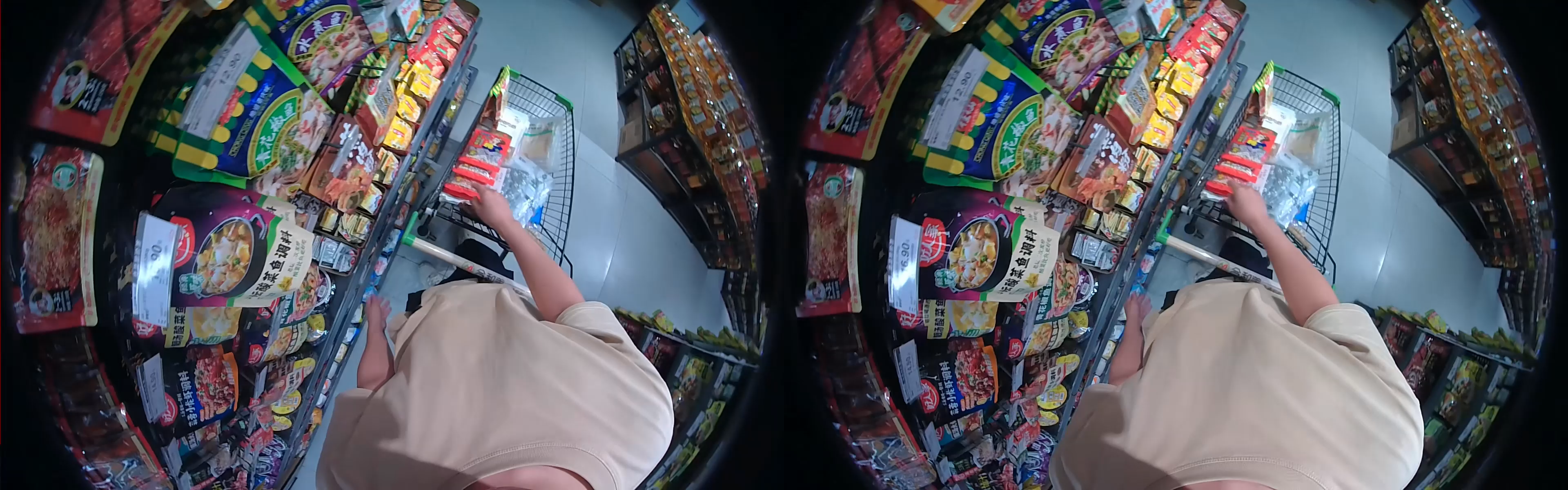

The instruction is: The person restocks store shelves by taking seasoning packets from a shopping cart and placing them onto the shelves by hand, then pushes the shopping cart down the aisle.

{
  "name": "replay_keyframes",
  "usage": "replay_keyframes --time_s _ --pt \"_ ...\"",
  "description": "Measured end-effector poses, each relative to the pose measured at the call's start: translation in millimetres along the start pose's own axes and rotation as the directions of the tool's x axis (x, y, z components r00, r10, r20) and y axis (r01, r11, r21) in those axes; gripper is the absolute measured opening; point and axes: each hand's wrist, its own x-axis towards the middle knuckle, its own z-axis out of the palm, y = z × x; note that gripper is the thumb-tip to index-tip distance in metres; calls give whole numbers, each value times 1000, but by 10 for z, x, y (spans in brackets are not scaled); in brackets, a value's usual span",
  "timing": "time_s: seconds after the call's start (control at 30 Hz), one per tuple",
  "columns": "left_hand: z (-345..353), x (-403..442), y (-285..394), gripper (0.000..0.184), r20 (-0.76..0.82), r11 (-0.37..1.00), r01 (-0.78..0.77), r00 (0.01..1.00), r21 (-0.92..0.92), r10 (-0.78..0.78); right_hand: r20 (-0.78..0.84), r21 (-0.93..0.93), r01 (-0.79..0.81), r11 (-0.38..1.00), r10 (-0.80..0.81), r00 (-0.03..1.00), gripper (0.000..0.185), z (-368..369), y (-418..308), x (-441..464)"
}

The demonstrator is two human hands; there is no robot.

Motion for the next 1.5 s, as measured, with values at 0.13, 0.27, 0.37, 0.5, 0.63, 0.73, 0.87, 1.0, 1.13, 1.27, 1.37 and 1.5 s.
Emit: replay_keyframes --time_s 0.13,0.27,0.37,0.5,0.63,0.73,0.87,1.0,1.13,1.27,1.37,1.5 --pt "-1289 -542 -822 67 80 989 111 990 101 -119 94 -60 -277 959 282 955 43 137 1052 -302" --pt "-2020 -1281 -669 64 80 984 51 995 173 -66 134 17 -349 937 344 930 51 266 1278 -536" --pt "-2309 -1603 -608 62 69 978 6 997 208 -21 207 114 -394 912 367 907 62 318 1223 -538" --pt "-454 -350 -333 59 34 973 -66 998 223 60 255 234 -361 903 301 919 71 86 723 -557" --pt "213 -482 493 57 37 989 -50 998 136 45 242 54 -251 966 231 942 60 -1 533 -608" --pt "523 -649 876 58 81 977 -128 990 173 115 226 -43 -138 989 144 963 41 64 597 -586" --pt "855 -796 1210 52 141 934 -244 967 262 214 64 -154 -75 985 85 994 30 199 696 -525" --pt "1045 -828 1378 48 241 861 -380 919 337 311 -136 -107 -55 993 40 990 29 -89 337 -508" --pt "1323 -971 1509 49 419 735 -584 796 345 436 -222 -59 -65 996 50 974 31 -604 -174 -484" --pt "1785 -1743 2029 63 593 361 -765 643 534 484 -272 151 -14 988 56 961 33 -1040 -631 -471" --pt "1984 -2010 2144 79 689 31 -855 439 518 577 -218 414 34 910 62 974 36 -1375 -970 -520" --pt "2169 -2176 2311 96 715 12 -887 380 461 587 -89 834 77 546 -5 996 39 -1380 -1116 -479"
